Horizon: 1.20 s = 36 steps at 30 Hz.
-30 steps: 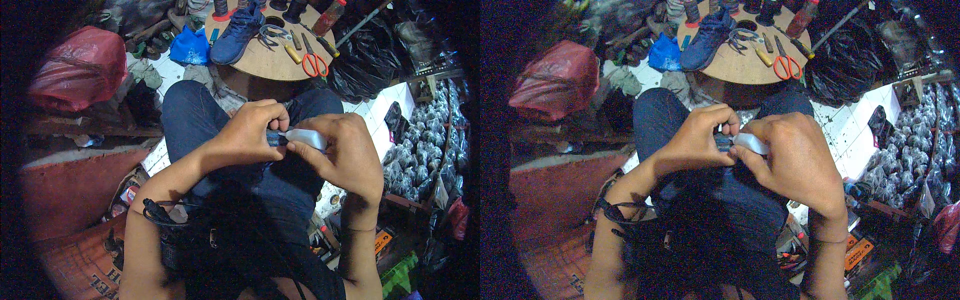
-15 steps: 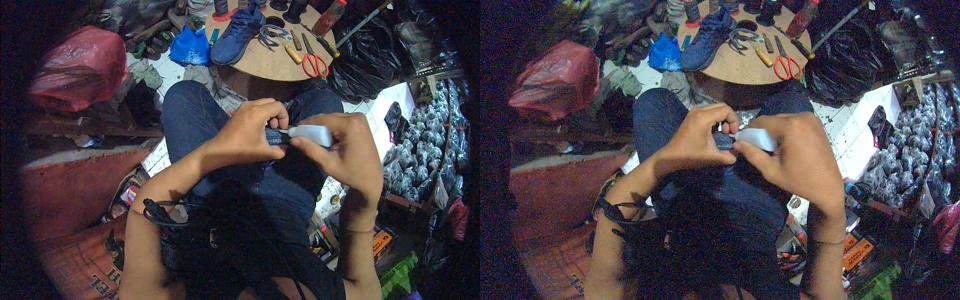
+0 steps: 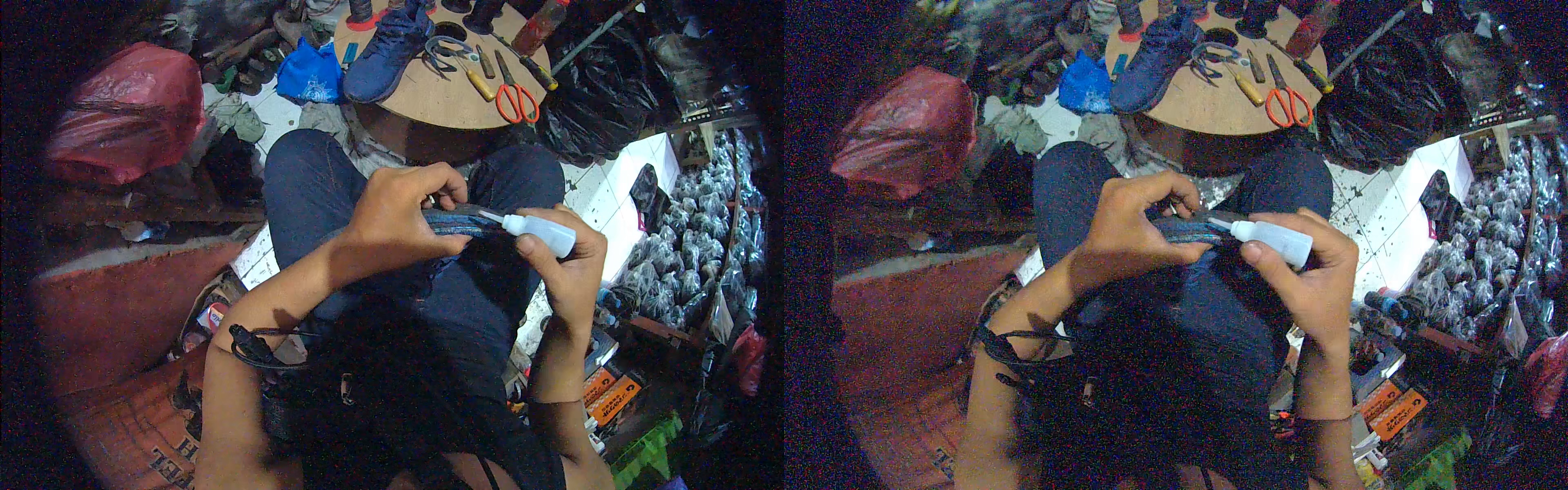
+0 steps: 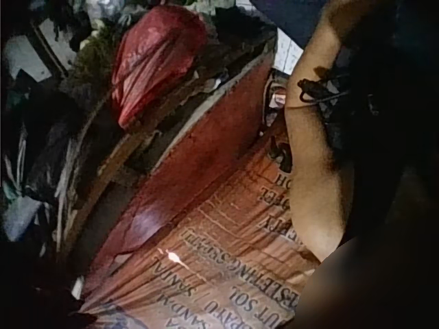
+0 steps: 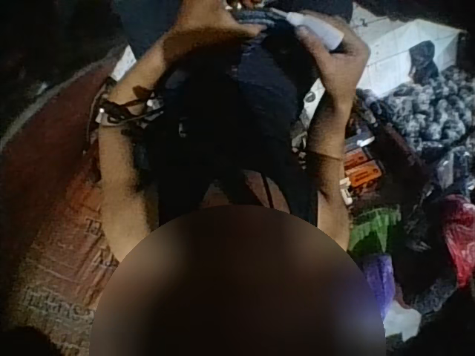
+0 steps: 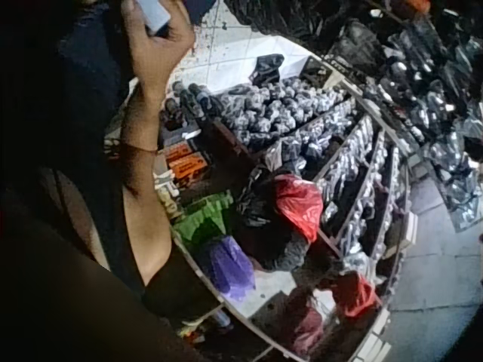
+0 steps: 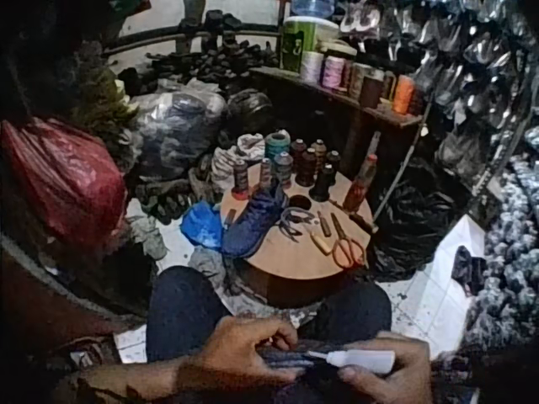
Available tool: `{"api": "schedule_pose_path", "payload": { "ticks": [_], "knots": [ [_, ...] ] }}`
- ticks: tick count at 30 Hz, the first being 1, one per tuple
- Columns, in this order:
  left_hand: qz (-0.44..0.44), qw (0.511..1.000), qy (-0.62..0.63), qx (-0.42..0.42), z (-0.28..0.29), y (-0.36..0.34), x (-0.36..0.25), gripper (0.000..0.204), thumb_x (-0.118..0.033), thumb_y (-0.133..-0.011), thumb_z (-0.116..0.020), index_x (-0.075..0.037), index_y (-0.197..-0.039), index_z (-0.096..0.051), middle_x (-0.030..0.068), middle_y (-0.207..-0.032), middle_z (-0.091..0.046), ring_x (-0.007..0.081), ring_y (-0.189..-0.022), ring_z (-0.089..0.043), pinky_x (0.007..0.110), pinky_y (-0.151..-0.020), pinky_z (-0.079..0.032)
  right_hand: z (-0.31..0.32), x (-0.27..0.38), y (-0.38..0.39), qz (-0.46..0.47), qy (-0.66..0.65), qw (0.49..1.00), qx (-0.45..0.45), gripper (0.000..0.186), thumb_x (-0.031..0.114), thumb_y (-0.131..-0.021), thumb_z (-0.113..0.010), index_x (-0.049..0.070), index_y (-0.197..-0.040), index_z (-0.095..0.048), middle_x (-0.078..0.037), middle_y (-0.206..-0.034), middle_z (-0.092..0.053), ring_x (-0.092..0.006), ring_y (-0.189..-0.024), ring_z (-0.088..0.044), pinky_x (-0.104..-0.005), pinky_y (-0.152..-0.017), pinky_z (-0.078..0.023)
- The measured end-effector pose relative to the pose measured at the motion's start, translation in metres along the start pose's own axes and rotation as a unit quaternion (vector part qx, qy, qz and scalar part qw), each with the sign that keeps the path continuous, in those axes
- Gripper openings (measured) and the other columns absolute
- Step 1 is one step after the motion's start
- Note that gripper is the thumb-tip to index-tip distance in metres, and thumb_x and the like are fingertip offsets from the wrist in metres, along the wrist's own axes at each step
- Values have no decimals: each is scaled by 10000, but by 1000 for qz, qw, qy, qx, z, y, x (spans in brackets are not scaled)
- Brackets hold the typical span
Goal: The person applies glue from a small bottle to the sole edge of a blue sneaker, then presses a rubber strip along the glued area. They rotate the shoe to inspect the bond and continue pressing the strip into place.
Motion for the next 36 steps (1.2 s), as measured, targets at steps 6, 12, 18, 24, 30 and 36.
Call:
{"api": "schedule_pose_path", "payload": {
  "ticks": [6, 12, 18, 24, 30, 36],
  "knots": [
    [-27, 999, 14, -17, 2, 0, -7, 381, -151, -638, -871, -62, -951, -673, 87, -827, -688, 227, -747, -685, 340, -691, -540, -11, 1, 10, 49, 58, 996, -42, 222, 119, -796, -878, 10, -972, -796, -63, -761, -700, -123, -673, -617, -273, -590, -449],
    [-29, 999, 19, -4, -1, -2, -11, 413, -115, -621, -852, -49, -976, -651, 98, -861, -641, 237, -771, -649, 358, -712, -529, -21, 6, 8, 51, 83, 995, -36, 211, 124, -795, -877, 24, -964, -799, -75, -783, -723, -146, -676, -648, -286, -605, -481],
    [-56, 998, 11, -11, 1, -1, -13, 413, -117, -628, -842, -52, -984, -641, 99, -867, -629, 248, -786, -643, 369, -729, -528, -25, 13, 3, 39, 101, 994, -3, 205, 117, -799, -860, 3, -954, -790, -62, -802, -717, -120, -707, -609, -264, -634, -440],
    [-57, 998, 11, -5, -2, -1, -14, 424, -121, -619, -835, -59, -988, -637, 100, -867, -625, 260, -790, -642, 376, -734, -528, -26, 30, -13, 37, 131, 989, 60, 181, 137, -791, -860, 37, -924, -791, -92, -770, -710, -171, -663, -669, -300, -600, -492],
    [-46, 999, 6, 0, -3, 0, -12, 449, -126, -601, -847, -61, -993, -637, 93, -866, -625, 258, -791, -642, 380, -735, -524, -36, 52, -26, 80, 199, 969, 124, 219, 141, -756, -870, 21, -925, -798, -82, -756, -705, -151, -670, -646, -285, -603, -457],
    [-67, 998, 7, -4, -5, 1, -14, 448, -114, -608, -856, -59, -995, -638, 87, -873, -630, 245, -786, -640, 374, -726, -521, -40, 64, -31, 97, 229, 953, 171, 234, 175, -767, -881, 17, -921, -803, -98, -723, -679, -181, -619, -621, -319, -554, -421]
  ]
}}
Point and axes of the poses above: each hand's wrist, its own y-axis away from the middle knuckle, its own z-axis out of the back of the hand, x = y × z, the point moved 9 cm from there along -y, towards the middle knuckle
